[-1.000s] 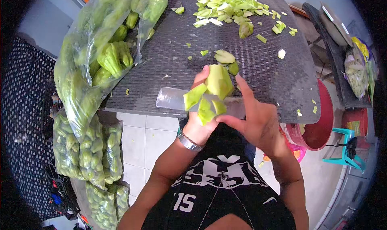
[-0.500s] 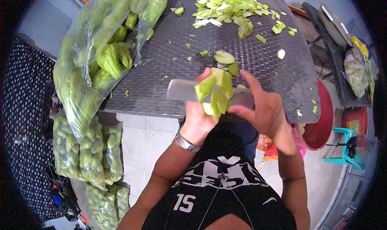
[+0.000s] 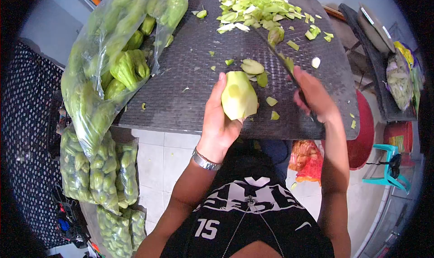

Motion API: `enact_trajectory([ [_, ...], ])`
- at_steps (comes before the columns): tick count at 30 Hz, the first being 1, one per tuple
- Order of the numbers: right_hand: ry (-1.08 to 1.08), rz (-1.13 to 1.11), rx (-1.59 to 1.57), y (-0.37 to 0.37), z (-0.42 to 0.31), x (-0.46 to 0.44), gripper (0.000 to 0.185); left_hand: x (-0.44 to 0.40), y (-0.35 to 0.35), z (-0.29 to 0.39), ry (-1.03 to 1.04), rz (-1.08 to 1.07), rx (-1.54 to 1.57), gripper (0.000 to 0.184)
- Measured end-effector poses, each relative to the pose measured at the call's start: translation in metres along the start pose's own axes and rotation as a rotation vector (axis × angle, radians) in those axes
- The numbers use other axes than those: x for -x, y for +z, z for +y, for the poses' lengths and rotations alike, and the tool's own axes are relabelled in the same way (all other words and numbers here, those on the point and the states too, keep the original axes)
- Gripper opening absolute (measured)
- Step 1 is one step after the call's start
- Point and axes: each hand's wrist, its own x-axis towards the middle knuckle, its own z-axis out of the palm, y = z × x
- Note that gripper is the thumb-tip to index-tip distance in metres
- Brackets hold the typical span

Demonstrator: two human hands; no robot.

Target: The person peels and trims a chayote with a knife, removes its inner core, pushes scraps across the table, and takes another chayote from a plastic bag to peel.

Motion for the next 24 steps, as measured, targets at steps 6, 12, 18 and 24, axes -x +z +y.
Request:
enact_trajectory([
  [6,-0.554,0.198,0.265,0.064,0.003,0.047,0.052,0.006,0.010,-0.003,-0.022,0.000,-0.010,0.044],
  [12,-0.740,0.279,0.562,0.079,-0.002,0.070,0.064,0.001,-0.012,-0.017,-0.001,-0.128,0.070,0.045],
  [18,-0.744,0.313,0.586,0.064,0.009,0.041,0.061,0.013,0.004,-0.020,0.143,0.036,-0.244,0.048],
  [24,0.121,-0.242,-0.170,0.001,0.016,-0.010,0.070,0.014,0.008,-0.003,-0.120,-0.005,-0.125,0.050],
])
